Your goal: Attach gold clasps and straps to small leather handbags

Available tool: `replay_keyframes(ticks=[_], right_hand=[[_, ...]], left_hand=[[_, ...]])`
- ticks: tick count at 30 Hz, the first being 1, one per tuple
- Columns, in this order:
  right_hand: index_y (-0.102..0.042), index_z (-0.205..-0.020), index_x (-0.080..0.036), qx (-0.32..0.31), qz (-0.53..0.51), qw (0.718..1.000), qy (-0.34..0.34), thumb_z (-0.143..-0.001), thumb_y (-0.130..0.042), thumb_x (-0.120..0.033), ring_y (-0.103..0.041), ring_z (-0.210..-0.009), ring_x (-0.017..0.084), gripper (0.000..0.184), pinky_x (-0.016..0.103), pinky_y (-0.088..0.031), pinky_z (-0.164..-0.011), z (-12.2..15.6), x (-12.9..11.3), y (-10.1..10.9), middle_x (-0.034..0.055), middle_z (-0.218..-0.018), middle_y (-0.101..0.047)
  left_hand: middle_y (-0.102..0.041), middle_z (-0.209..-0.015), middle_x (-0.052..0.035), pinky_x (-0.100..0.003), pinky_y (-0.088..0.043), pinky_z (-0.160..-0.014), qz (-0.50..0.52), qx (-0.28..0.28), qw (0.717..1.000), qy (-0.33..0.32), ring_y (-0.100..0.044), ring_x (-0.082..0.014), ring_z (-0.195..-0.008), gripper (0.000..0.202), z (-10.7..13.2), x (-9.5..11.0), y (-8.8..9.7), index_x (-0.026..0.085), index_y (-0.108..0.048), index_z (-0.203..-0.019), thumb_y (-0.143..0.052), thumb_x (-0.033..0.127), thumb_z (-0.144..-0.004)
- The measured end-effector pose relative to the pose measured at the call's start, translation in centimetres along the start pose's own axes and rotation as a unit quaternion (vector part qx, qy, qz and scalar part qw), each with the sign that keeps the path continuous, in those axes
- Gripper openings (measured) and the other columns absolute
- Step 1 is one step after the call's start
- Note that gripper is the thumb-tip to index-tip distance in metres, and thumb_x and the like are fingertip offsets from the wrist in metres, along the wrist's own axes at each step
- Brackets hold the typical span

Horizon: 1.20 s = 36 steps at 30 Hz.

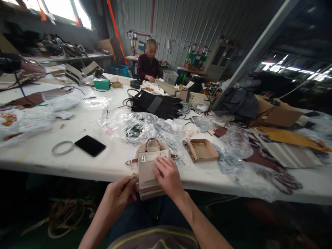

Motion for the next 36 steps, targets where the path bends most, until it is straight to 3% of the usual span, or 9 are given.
replay_keyframes(ticks=[4,8,13,18,22,30,32,34,36], right_hand=[[-0.084,-0.133,-0.025,0.037,-0.167,0.983,-0.069,-0.110,-0.071,-0.031,-0.079,-0.123,0.031,0.028,0.051,-0.061,-0.112,-1.0,-0.5,3.1,0.0133,-0.131,-0.084],[-0.086,-0.125,-0.025,-0.082,-0.301,0.943,-0.114,-0.105,-0.079,-0.037,-0.081,-0.095,0.023,0.024,0.034,-0.066,-0.085,-2.6,-2.6,4.5,0.0085,-0.120,-0.086],[-0.088,-0.116,-0.025,-0.130,-0.304,0.941,-0.076,-0.100,-0.084,-0.030,-0.075,-0.086,0.019,0.017,0.028,-0.061,-0.075,-3.5,-4.4,4.1,0.0053,-0.106,-0.083],[-0.089,-0.111,-0.027,-0.075,-0.293,0.953,-0.035,-0.105,-0.079,-0.030,-0.073,-0.085,0.020,0.012,0.029,-0.061,-0.071,-3.0,-5.4,3.3,0.0066,-0.104,-0.079],[-0.088,-0.113,-0.027,-0.094,-0.303,0.948,-0.038,-0.106,-0.077,-0.028,-0.074,-0.087,0.020,0.013,0.030,-0.060,-0.071,-2.8,-5.9,2.7,0.0063,-0.104,-0.080],[-0.089,-0.107,-0.028,-0.046,-0.292,0.955,0.001,-0.106,-0.075,-0.023,-0.079,-0.094,0.023,0.015,0.035,-0.065,-0.084,-3.0,-6.5,3.5,0.0057,-0.102,-0.083],[-0.090,-0.110,-0.030,-0.043,-0.284,0.958,0.014,-0.106,-0.075,-0.022,-0.080,-0.095,0.024,0.017,0.036,-0.066,-0.085,-3.1,-6.5,4.0,0.0058,-0.104,-0.083],[-0.090,-0.111,-0.031,-0.058,-0.288,0.956,0.020,-0.106,-0.075,-0.022,-0.080,-0.095,0.024,0.019,0.037,-0.066,-0.085,-3.1,-6.4,4.2,0.0055,-0.105,-0.084],[-0.091,-0.109,-0.031,-0.074,-0.296,0.952,0.020,-0.106,-0.075,-0.020,-0.080,-0.094,0.024,0.019,0.037,-0.067,-0.084,-3.2,-6.4,4.4,0.0054,-0.104,-0.084]], left_hand=[[-0.075,-0.067,-0.0042,-0.031,-0.053,-0.059,0.041,0.012,0.999,0.004,-0.071,-0.0233,-0.057,0.053,0.2,-0.2,-1.0,0.024,-0.077,-0.080,-0.061,0.069,-0.103],[-0.077,-0.070,-0.0039,-0.029,-0.047,-0.055,0.057,0.020,0.998,-0.004,-0.065,-0.0191,-0.050,0.049,-0.2,0.3,-2.2,0.022,-0.076,-0.084,-0.061,0.065,-0.103],[-0.067,-0.055,-0.0027,-0.027,-0.044,-0.051,0.077,0.001,0.997,0.010,-0.061,-0.0184,-0.046,0.056,-0.6,-0.4,-3.2,0.022,-0.071,-0.075,-0.060,0.068,-0.104],[-0.078,-0.070,-0.0078,-0.031,-0.058,-0.057,0.100,0.035,0.994,0.028,-0.074,-0.0251,-0.057,0.059,-0.2,-1.5,-2.9,0.020,-0.075,-0.081,-0.063,0.074,-0.101],[-0.078,-0.069,-0.0064,-0.030,-0.059,-0.060,0.075,0.064,0.995,0.008,-0.075,-0.0247,-0.060,0.056,0.1,-1.3,-2.3,0.021,-0.076,-0.077,-0.065,0.070,-0.101],[-0.063,-0.052,-0.0023,-0.026,-0.042,-0.053,-0.046,0.110,0.992,-0.042,-0.059,-0.0179,-0.051,0.064,0.6,-1.2,-1.6,0.020,-0.068,-0.055,-0.065,0.062,-0.103],[-0.070,-0.060,-0.0024,-0.025,-0.049,-0.059,-0.037,0.093,0.994,-0.051,-0.067,-0.0209,-0.060,0.056,0.6,-1.2,-1.4,0.019,-0.078,-0.067,-0.067,0.060,-0.103],[-0.085,-0.093,-0.0056,-0.028,-0.060,-0.079,0.017,0.068,0.995,-0.070,-0.079,-0.0280,-0.089,0.041,0.6,-0.9,-1.4,0.019,-0.089,-0.110,-0.073,0.056,-0.101],[-0.084,-0.128,-0.0100,-0.034,-0.062,-0.100,0.084,0.031,0.992,-0.084,-0.079,-0.0318,-0.118,0.056,0.5,-0.3,-1.4,0.020,-0.076,-0.147,-0.076,0.051,-0.101]])
Point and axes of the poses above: each hand's wrist, its own z-axis away from the middle knuckle, its own y-axis out of the back of the hand, x = y × z, the point moved 3 cm from there along -z, towards the middle knuckle
